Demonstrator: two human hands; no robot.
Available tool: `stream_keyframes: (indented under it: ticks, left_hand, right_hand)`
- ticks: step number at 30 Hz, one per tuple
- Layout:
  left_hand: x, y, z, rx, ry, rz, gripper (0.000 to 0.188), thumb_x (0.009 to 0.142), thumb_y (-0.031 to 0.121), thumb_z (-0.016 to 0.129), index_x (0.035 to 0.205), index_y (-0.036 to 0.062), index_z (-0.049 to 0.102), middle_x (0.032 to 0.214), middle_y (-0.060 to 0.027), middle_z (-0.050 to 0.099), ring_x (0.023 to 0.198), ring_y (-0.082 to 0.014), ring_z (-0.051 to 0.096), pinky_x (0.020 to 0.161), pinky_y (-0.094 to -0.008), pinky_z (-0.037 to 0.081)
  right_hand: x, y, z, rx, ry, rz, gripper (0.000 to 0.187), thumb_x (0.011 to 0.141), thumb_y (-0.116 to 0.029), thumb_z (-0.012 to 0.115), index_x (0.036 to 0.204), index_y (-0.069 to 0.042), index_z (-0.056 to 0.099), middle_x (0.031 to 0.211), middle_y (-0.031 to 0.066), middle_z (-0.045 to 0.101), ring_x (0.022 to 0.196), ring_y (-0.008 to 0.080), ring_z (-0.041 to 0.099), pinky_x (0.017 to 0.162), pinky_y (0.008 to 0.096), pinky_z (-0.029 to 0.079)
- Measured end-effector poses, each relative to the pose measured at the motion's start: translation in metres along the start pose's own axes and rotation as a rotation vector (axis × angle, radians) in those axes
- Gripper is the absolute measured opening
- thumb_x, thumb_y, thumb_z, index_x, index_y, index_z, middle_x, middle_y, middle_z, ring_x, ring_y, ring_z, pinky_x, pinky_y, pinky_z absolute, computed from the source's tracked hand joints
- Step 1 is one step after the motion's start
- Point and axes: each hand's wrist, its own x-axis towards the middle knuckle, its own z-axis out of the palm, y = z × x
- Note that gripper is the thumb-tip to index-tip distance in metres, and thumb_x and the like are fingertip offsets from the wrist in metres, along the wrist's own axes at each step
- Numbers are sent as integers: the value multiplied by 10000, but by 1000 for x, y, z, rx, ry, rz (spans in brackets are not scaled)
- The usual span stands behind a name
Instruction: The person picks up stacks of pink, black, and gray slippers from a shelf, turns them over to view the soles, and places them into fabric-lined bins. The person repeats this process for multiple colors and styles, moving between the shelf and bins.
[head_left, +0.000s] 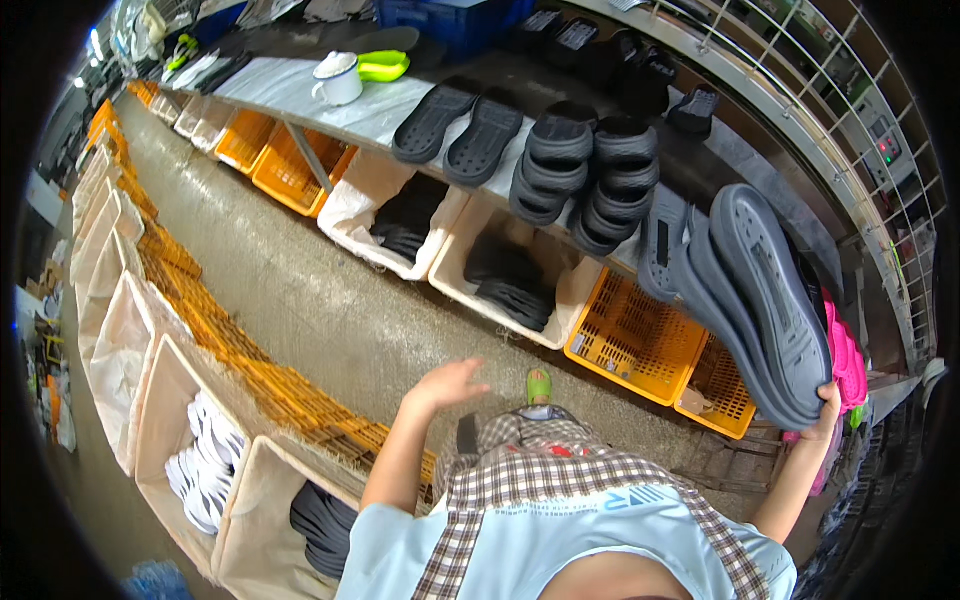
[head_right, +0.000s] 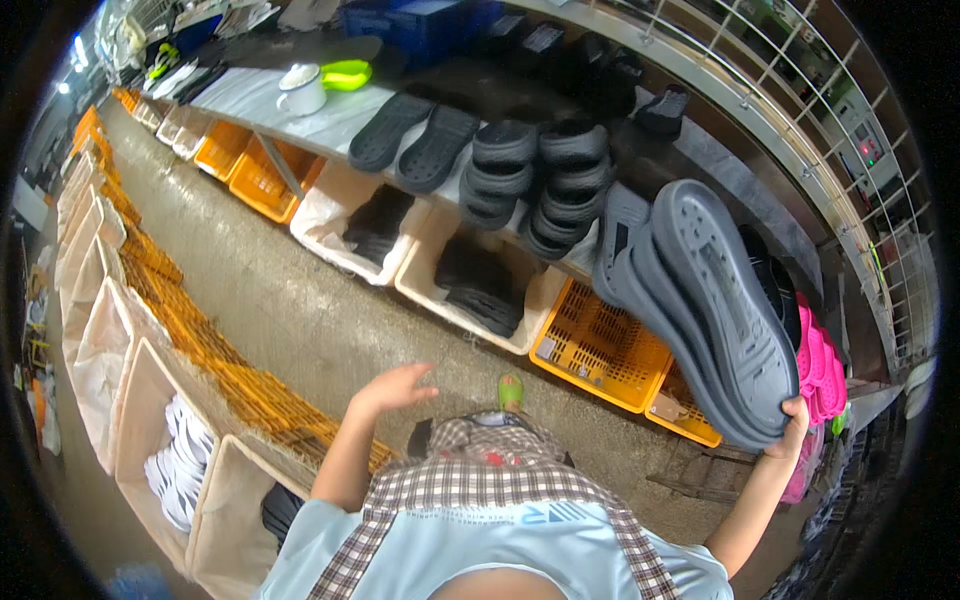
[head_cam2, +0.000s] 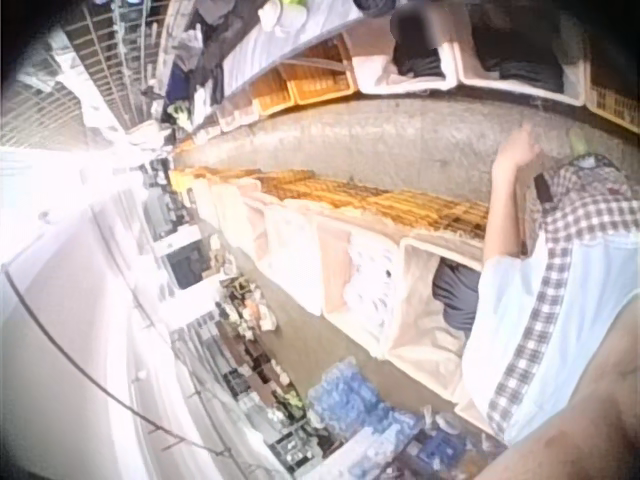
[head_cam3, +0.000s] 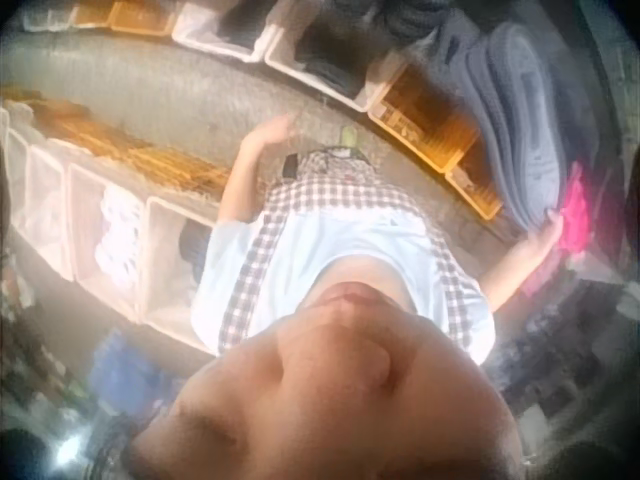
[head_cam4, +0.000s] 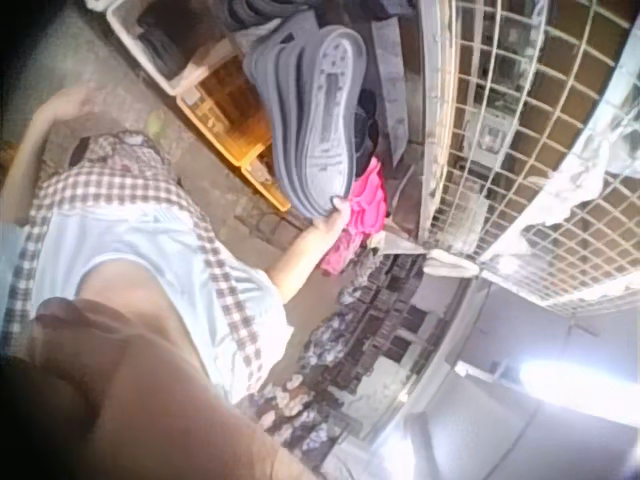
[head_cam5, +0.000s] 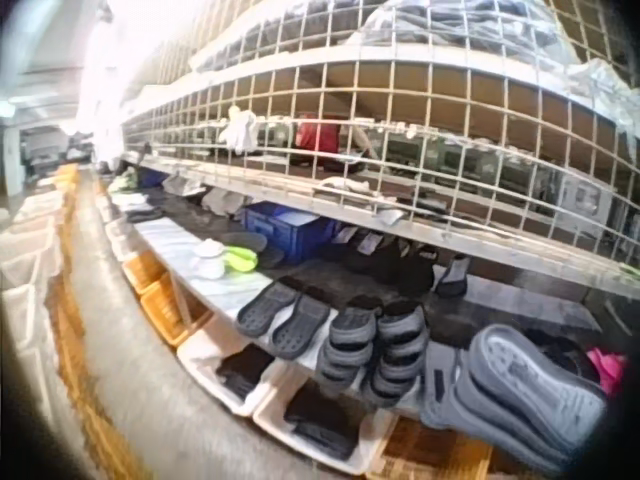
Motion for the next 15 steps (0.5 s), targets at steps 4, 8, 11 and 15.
stream_keyframes:
  ticks: [4, 8, 11, 15]
  left_hand:
    - [-8, 19, -14, -364, 37, 217, 749, 821, 356, 660, 1392, 13, 319, 1338, -249, 445, 1233, -336, 458, 1004, -413, 399]
    - [-23, 53, -26, -1007, 54, 408, 918, 815, 485, 640, 1469, 93, 128, 1452, -181, 300, 1286, -316, 386, 981, -473, 416]
    - [-13, 83, -29, -1697, 402, 455, 839, 875, 622, 426, 1467, 107, 129, 1467, -164, 274, 1313, -311, 349, 1010, -497, 381]
    - [-12, 79, -55, -1922, 861, 545, 650, 941, 537, 373, 1342, 25, 374, 1335, -131, 464, 1213, -283, 461, 1028, -425, 373]
  right_hand:
    - [19, 39, 25, -333, -27, -65, 875, 453, -175, 545, 1292, 58, 451, 1222, 215, 546, 1108, 339, 544, 1016, 406, 399]
    - [40, 112, 123, -515, -607, -84, 892, 495, -143, 605, 1355, -2, 416, 1367, 159, 429, 1282, 280, 399, 1087, 369, 279]
    - [43, 155, 197, -820, -959, -294, 758, 689, -42, 570, 1409, -61, 332, 1406, 142, 370, 1287, 250, 376, 1075, 362, 286]
    - [31, 190, 245, -1120, -1234, -719, 844, 679, -254, 770, 1403, -151, 348, 1205, 210, 420, 1076, 365, 491, 902, 418, 444]
